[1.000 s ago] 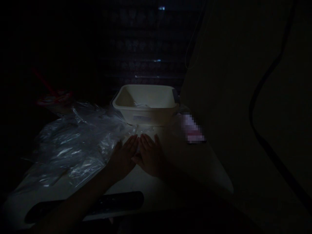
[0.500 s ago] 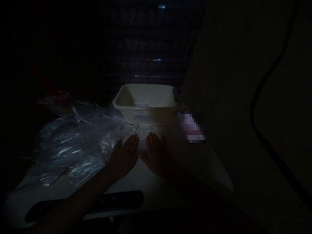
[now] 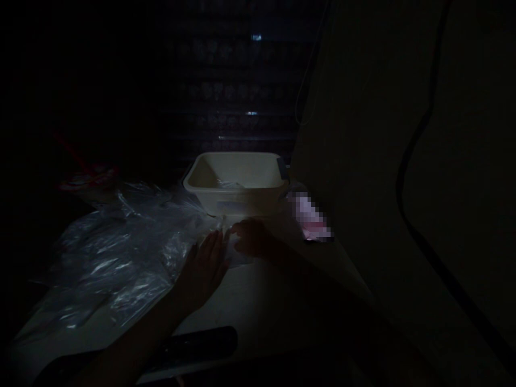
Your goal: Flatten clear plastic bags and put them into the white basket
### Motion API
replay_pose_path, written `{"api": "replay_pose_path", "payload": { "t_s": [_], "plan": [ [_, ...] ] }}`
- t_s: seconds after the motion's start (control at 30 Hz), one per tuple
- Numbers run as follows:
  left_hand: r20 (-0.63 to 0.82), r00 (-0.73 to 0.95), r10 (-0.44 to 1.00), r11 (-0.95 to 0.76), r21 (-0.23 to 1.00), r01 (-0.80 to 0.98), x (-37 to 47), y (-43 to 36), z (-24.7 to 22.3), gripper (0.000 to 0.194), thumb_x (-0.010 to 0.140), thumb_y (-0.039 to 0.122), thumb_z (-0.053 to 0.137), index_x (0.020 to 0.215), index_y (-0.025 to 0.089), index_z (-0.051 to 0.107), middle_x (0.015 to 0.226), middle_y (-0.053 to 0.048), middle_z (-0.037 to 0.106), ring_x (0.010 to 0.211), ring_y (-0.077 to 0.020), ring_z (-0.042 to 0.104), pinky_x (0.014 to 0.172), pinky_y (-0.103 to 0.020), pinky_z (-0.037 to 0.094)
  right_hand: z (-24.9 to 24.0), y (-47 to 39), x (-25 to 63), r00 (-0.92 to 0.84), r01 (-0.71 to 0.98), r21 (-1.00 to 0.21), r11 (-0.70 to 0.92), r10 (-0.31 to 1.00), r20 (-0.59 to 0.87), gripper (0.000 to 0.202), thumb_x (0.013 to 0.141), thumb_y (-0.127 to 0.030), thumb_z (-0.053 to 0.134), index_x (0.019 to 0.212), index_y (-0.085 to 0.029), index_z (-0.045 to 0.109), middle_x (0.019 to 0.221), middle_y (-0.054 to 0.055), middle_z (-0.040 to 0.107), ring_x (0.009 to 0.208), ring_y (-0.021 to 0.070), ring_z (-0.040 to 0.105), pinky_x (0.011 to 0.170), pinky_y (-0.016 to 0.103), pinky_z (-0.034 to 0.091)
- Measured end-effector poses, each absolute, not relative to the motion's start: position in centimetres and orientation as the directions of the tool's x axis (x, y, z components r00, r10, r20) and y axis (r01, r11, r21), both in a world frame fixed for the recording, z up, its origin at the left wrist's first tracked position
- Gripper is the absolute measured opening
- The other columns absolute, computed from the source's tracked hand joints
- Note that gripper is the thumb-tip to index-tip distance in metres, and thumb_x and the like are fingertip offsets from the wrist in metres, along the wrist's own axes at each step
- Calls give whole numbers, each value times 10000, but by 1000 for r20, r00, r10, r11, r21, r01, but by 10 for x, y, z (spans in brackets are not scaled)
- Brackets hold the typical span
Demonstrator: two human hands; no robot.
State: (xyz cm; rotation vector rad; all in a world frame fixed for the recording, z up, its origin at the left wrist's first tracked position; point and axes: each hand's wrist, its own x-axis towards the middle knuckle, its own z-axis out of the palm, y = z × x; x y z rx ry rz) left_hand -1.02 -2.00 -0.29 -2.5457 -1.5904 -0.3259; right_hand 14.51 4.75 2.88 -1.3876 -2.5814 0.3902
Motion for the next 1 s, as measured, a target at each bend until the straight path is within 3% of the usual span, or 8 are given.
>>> {"api": "replay_pose_path", "payload": {
  "t_s": [0.1, 0.27, 0.37, 0.43, 0.5, 0.67, 0.83, 1.0],
  "plan": [
    [276, 391, 878, -425, 74, 902, -11, -20, -1, 496, 794, 297, 345, 1220, 57, 261, 1252, -178, 331, 1167, -274, 244, 893, -431, 253, 37, 52, 133, -524, 833, -286, 474, 841, -131, 354, 573, -226, 578, 924, -181, 571, 833, 37, 613, 789, 184, 535, 685, 277, 362],
    [316, 347, 883, -437, 286, 853, -14, -17, 5, 514, 717, 300, 476, 1168, 85, 356, 1098, -155, 471, 1027, -270, 399, 853, -424, 305, 47, 58, 134, -509, 848, -315, 427, 821, -258, 170, 507, -222, 627, 654, -137, 619, 702, 67, 613, 708, 221, 540, 600, 292, 357],
    [329, 219, 918, -383, 602, 700, -17, -11, 4, 480, 686, 320, 513, 1117, 129, 423, 1052, -120, 505, 984, -252, 433, 833, -406, 327, 50, 59, 140, -547, 810, -420, 410, 786, -288, 145, 540, -214, 609, 655, -126, 611, 650, 31, 594, 630, 157, 531, 532, 231, 354],
    [216, 102, 971, -239, 859, 453, -18, -7, 5, 428, 676, 333, 519, 1063, 155, 472, 1017, -88, 534, 932, -224, 477, 795, -361, 366, 51, 59, 145, -583, 767, -506, 394, 757, -295, 141, 579, -221, 586, 676, -120, 604, 611, -2, 572, 571, 106, 514, 491, 187, 347],
    [72, 70, 995, -86, 968, 236, -20, -5, 6, 330, 668, 340, 519, 942, 160, 550, 886, -54, 591, 796, -191, 537, 692, -304, 415, 52, 59, 148, -614, 725, -576, 378, 735, -290, 160, 617, -246, 557, 700, -114, 593, 588, -24, 549, 538, 77, 495, 472, 162, 343],
    [-26, 60, 998, 19, 992, 125, -21, -2, 6, 215, 626, 340, 549, 566, 135, 569, 490, 23, 525, 450, -98, 470, 439, -203, 365, 51, 56, 154, -587, 576, -787, 221, 782, -209, 202, 591, -299, 562, 648, -105, 570, 521, -43, 483, 485, 65, 436, 435, 167, 308],
    [-35, -21, 999, 36, 999, 41, -21, 1, 7, 239, 629, 375, 539, 607, 136, 534, 426, 66, 420, 377, -65, 388, 388, -181, 313, 41, 49, 155, -525, 451, -887, 99, 833, -174, 206, 566, -322, 561, 557, -116, 541, 454, -49, 432, 435, 58, 385, 410, 176, 266],
    [-32, -45, 998, 31, 999, -19, -17, -2, 14, 245, 684, 392, 484, 744, 155, 498, 489, 57, 470, 423, -90, 460, 414, -194, 359, 28, 40, 146, -435, 274, -962, 8, 893, -116, 221, 621, -338, 489, 604, -123, 534, 476, -29, 465, 446, 74, 435, 444, 192, 335]
  ]
}}
